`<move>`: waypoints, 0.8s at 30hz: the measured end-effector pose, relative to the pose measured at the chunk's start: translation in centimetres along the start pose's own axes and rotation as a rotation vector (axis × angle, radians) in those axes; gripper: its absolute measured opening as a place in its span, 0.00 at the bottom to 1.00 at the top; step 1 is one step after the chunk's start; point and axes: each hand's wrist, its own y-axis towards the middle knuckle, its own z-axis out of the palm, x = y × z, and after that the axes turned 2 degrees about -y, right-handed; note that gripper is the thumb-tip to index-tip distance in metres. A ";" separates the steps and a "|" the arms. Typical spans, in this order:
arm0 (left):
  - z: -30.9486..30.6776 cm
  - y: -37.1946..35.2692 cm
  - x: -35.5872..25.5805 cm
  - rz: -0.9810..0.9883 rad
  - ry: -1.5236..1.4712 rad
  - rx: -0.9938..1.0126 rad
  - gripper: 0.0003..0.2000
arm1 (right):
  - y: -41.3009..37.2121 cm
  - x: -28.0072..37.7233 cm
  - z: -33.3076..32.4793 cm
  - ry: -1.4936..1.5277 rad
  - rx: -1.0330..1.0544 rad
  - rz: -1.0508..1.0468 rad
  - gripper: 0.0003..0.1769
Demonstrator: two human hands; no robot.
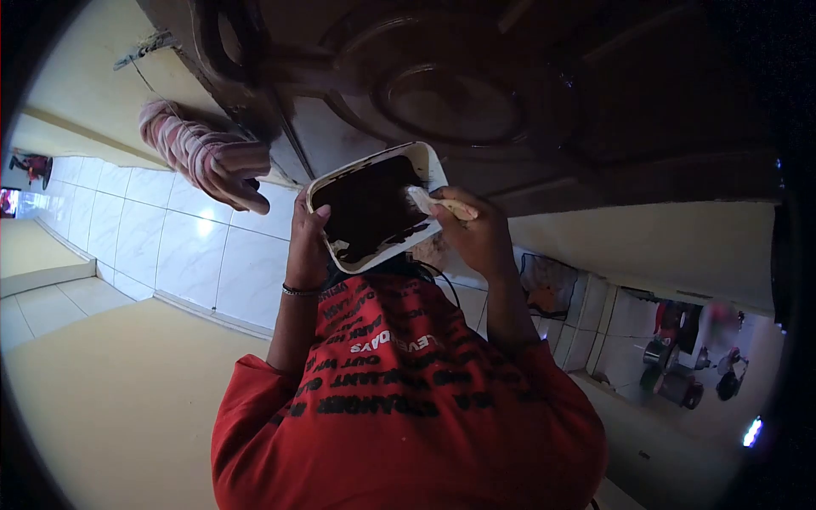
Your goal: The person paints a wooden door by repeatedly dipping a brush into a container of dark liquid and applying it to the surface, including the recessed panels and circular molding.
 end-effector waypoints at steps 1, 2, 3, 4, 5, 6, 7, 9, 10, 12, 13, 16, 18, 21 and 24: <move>-0.1 0.0 0.1 0.003 0.002 0.017 0.30 | 0.2 0.1 0.0 -0.034 -0.033 0.033 0.13; -0.2 0.0 0.1 0.005 0.004 0.034 0.31 | 0.4 -0.5 0.2 -0.036 -0.030 0.036 0.13; -0.2 0.0 0.1 0.003 0.003 0.033 0.31 | 0.6 -1.2 0.6 -0.016 -0.033 0.082 0.13; -0.1 0.0 0.2 0.006 -0.006 0.038 0.32 | 0.8 -1.7 0.7 0.004 -0.036 0.127 0.14; -0.1 0.0 0.2 0.007 -0.015 0.043 0.32 | 0.9 -2.0 0.9 0.003 -0.036 0.129 0.14; -0.2 0.1 0.2 0.005 -0.016 0.044 0.32 | 1.1 -1.9 1.2 -0.062 -0.032 0.108 0.14; -0.3 0.0 0.4 0.003 -0.019 0.044 0.32 | 1.1 -1.9 1.4 -0.127 -0.027 0.085 0.14; -0.3 0.0 0.3 0.000 -0.022 0.040 0.31 | 1.1 -1.5 1.5 -0.166 -0.023 0.100 0.14; -0.1 -0.1 0.2 -0.006 -0.031 0.038 0.31 | 1.1 -1.2 1.5 -0.204 -0.022 0.116 0.14; -0.3 0.1 0.1 -0.014 -0.041 0.038 0.31 | 1.3 -0.8 1.5 -0.187 -0.016 0.118 0.14; -0.3 0.1 0.1 -0.021 -0.044 0.036 0.31 | 1.3 -0.7 1.4 -0.168 -0.012 0.121 0.14; -0.2 0.1 0.0 -0.033 -0.052 0.041 0.30 | 1.0 -1.0 1.4 -0.145 -0.014 0.067 0.13; -0.2 0.3 0.1 -0.030 -0.058 0.043 0.29 | 0.7 -1.2 1.2 -0.119 -0.050 0.003 0.13; -0.2 0.3 0.5 -0.037 -0.025 0.041 0.28 | 0.1 -0.4 0.7 -0.079 -0.079 -0.050 0.13; -0.3 0.4 0.6 -0.053 -0.051 0.010 0.27 | 0.0 -0.1 0.0 -0.066 -0.071 -0.018 0.13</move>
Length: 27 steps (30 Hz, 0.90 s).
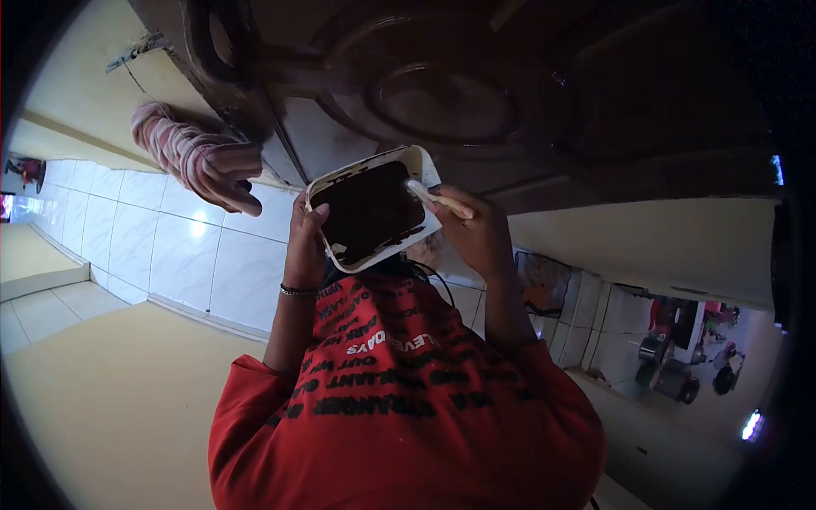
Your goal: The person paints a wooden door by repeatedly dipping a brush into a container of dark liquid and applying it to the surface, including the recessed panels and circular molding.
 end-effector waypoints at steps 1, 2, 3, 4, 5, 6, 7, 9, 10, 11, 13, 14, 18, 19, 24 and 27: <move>-0.2 0.1 0.2 0.003 0.012 0.014 0.28 | 0.0 -0.1 -0.3 -0.005 0.009 0.021 0.13; -0.3 0.1 0.3 0.005 0.025 0.027 0.28 | 0.0 -0.2 -0.6 -0.005 0.009 0.021 0.13; -0.2 0.1 0.3 0.004 0.024 0.028 0.28 | -0.1 -0.2 -0.8 0.039 0.028 0.021 0.14; -0.1 0.0 0.2 0.003 0.029 0.020 0.28 | -0.1 -0.2 -1.0 0.082 0.046 0.020 0.16; 0.0 0.0 0.2 0.002 0.035 0.012 0.28 | 0.1 -0.1 -1.0 0.081 0.044 0.020 0.16; 0.0 0.1 0.2 0.002 0.035 0.013 0.28 | 0.3 0.0 -1.0 0.018 0.173 0.035 0.15; -0.1 0.1 0.2 0.002 0.037 0.014 0.28 | 0.5 0.1 -0.8 -0.045 0.303 0.049 0.14; -0.5 0.2 0.1 0.005 0.038 0.009 0.29 | 0.5 0.1 0.1 -0.051 0.295 0.007 0.14; -0.5 0.2 0.1 0.006 0.040 0.012 0.29 | 0.5 0.0 0.3 -0.059 0.287 -0.033 0.13; -0.6 0.0 0.1 0.005 0.042 0.015 0.29 | 0.4 0.1 0.4 -0.058 0.294 -0.034 0.13; -1.0 0.1 0.3 0.009 0.031 0.023 0.29 | 0.3 0.1 0.6 -0.005 0.231 -0.022 0.13; -1.1 0.1 0.4 0.015 0.023 0.040 0.30 | 0.3 0.1 0.5 -0.005 0.231 -0.020 0.13; -1.0 0.0 0.3 0.024 0.039 0.034 0.30 | 0.1 -0.3 0.5 0.039 0.278 -0.010 0.13; -1.0 0.0 0.3 0.031 0.052 0.035 0.31 | 0.1 -0.4 0.5 0.048 0.254 -0.029 0.13; -0.4 -0.2 0.1 0.018 0.056 0.016 0.30 | -0.4 -0.8 0.3 0.035 0.267 -0.006 0.13; 0.1 -0.2 0.1 0.008 0.023 0.010 0.29 | -0.6 -0.8 -0.5 0.085 0.238 -0.006 0.12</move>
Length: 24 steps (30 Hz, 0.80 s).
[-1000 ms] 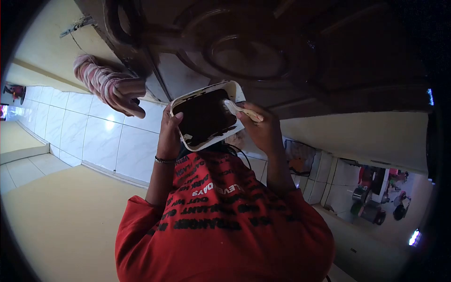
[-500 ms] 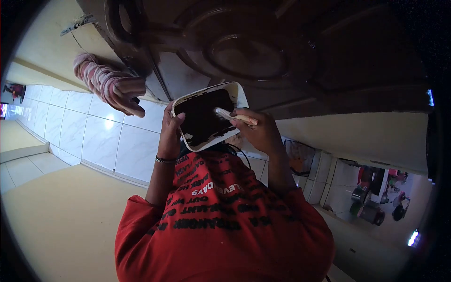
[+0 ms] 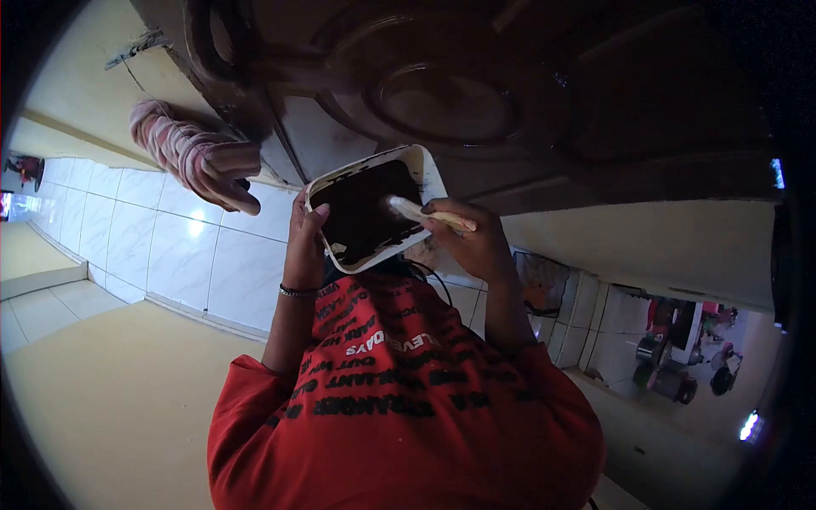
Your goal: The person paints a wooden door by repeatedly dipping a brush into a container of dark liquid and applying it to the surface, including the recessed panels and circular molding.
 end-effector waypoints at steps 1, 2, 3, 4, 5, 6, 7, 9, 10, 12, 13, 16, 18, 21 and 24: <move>0.0 0.0 0.1 0.004 -0.009 -0.007 0.29 | -0.1 0.3 -0.4 -0.009 0.070 0.035 0.12; 0.1 0.1 0.1 0.007 -0.018 -0.013 0.28 | -0.1 0.6 -0.7 -0.012 0.065 0.037 0.12; 0.2 0.1 0.2 0.006 -0.019 -0.006 0.28 | -0.1 1.0 -0.8 -0.036 0.084 0.026 0.12; 0.3 0.1 0.2 0.014 -0.016 -0.008 0.28 | 0.0 1.2 -0.9 -0.061 0.105 0.012 0.12; 0.4 0.1 0.1 0.023 -0.012 -0.014 0.27 | -0.1 1.0 -0.7 -0.065 0.104 0.011 0.12; 0.4 0.1 0.1 0.025 -0.015 -0.014 0.27 | -0.3 0.6 -0.1 0.028 -0.006 -0.030 0.12; 0.4 0.1 0.0 0.019 -0.013 -0.010 0.27 | -0.3 0.4 0.2 0.123 -0.115 -0.072 0.11; 0.5 0.0 0.0 0.015 -0.011 0.000 0.27 | -0.2 0.8 -0.6 0.050 -0.017 -0.050 0.11; 0.6 0.0 0.0 0.017 -0.019 -0.007 0.27 | -0.1 1.0 -1.0 -0.024 0.080 -0.025 0.11; 0.8 -0.1 0.0 0.025 -0.032 -0.011 0.27 | -0.2 0.7 -0.9 -0.027 0.040 -0.045 0.11; 1.0 -0.2 -0.2 0.021 -0.029 -0.028 0.27 | -0.1 0.5 -0.9 -0.026 0.006 -0.064 0.11; 0.7 -0.2 0.0 0.020 0.008 -0.037 0.28 | 0.2 0.0 -0.9 0.077 -0.253 -0.175 0.11; 0.3 0.0 0.2 0.024 0.049 -0.026 0.29 | 1.2 -0.7 -1.2 0.056 -0.360 -0.290 0.10; 0.6 0.0 0.0 0.037 -0.048 -0.063 0.26 | 3.2 -1.9 -2.4 -0.008 -0.476 -0.402 0.09; 1.1 -0.3 -0.4 0.026 -0.039 -0.083 0.26 | 3.8 -2.1 -4.2 -0.126 -0.485 -0.387 0.09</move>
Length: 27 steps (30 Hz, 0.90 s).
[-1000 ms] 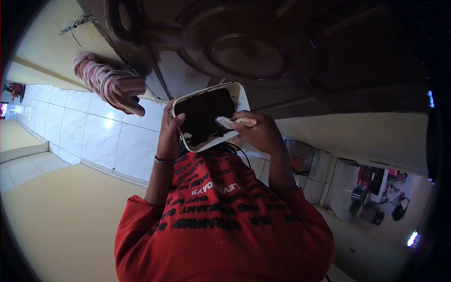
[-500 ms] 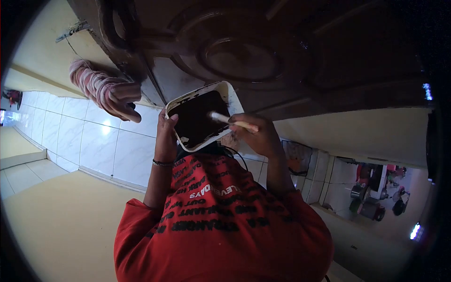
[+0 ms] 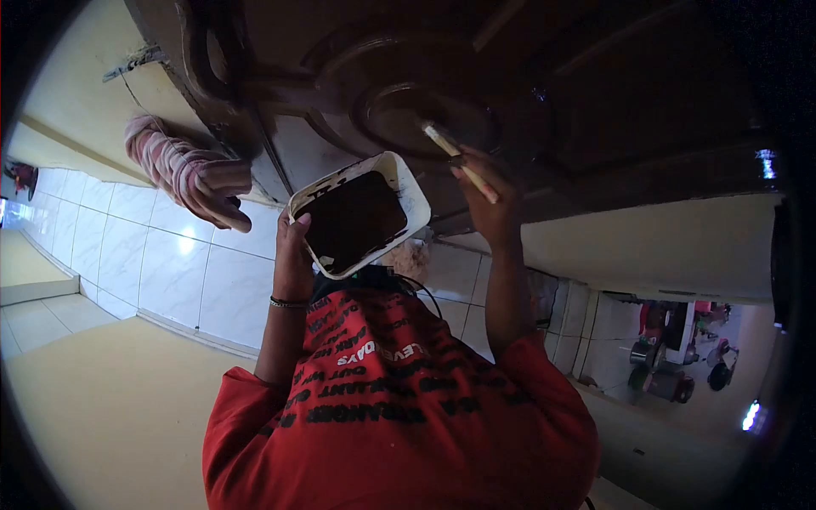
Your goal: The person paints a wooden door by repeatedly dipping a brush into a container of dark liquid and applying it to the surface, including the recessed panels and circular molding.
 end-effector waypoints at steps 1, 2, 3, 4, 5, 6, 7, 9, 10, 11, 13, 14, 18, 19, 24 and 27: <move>-0.2 0.1 0.1 0.006 -0.004 -0.002 0.26 | 0.4 -0.1 -0.4 -0.069 0.012 -0.003 0.10; -0.3 0.2 0.2 0.015 -0.009 -0.005 0.25 | 0.5 0.0 -0.7 -0.067 0.014 -0.012 0.10; -0.5 0.3 0.2 0.021 -0.013 -0.009 0.25 | 0.2 0.2 -1.1 -0.082 -0.063 -0.077 0.10; -0.7 0.3 0.3 0.030 -0.018 0.005 0.26 | -0.1 0.5 -1.4 -0.098 -0.140 -0.138 0.10; -0.9 0.3 0.4 0.036 -0.023 0.021 0.26 | -0.4 0.7 -1.5 -0.097 -0.135 -0.139 0.10; -1.0 0.3 0.5 0.037 -0.025 0.018 0.26 | -0.7 0.8 -1.6 -0.052 -0.177 -0.129 0.11; -1.2 0.3 0.5 0.034 -0.014 0.015 0.26 | -0.7 0.9 -1.6 -0.007 -0.222 -0.118 0.12; -1.3 0.3 0.6 0.027 -0.001 0.017 0.26 | -1.1 0.6 -0.7 -0.055 -0.123 -0.086 0.12; -1.2 0.3 0.7 0.028 -0.016 0.011 0.26 | -1.3 0.5 -0.2 -0.103 -0.025 -0.056 0.12; -1.2 0.4 0.7 0.031 -0.032 0.004 0.26 | -1.2 0.4 0.6 -0.107 -0.030 -0.056 0.12; -0.7 0.3 0.5 0.019 -0.036 0.007 0.26 | -0.9 0.1 1.8 -0.130 0.036 -0.047 0.12; -0.5 0.2 0.4 0.011 -0.041 0.005 0.27 | -0.9 -0.1 1.8 -0.132 0.032 -0.045 0.12; -0.4 0.3 0.1 0.015 -0.020 0.000 0.27 | -0.5 -1.2 0.6 -0.137 -0.111 -0.094 0.11; -0.6 0.4 0.2 0.026 -0.016 0.026 0.27 | -0.5 -1.3 0.1 -0.111 -0.195 -0.127 0.13; -0.5 0.1 0.2 0.024 0.016 -0.014 0.26 | -1.5 0.4 -1.6 -0.065 -0.207 -0.055 0.15; -0.6 0.3 0.5 0.029 -0.032 0.015 0.26 | -2.0 -0.3 -0.1 -0.101 -0.065 -0.046 0.11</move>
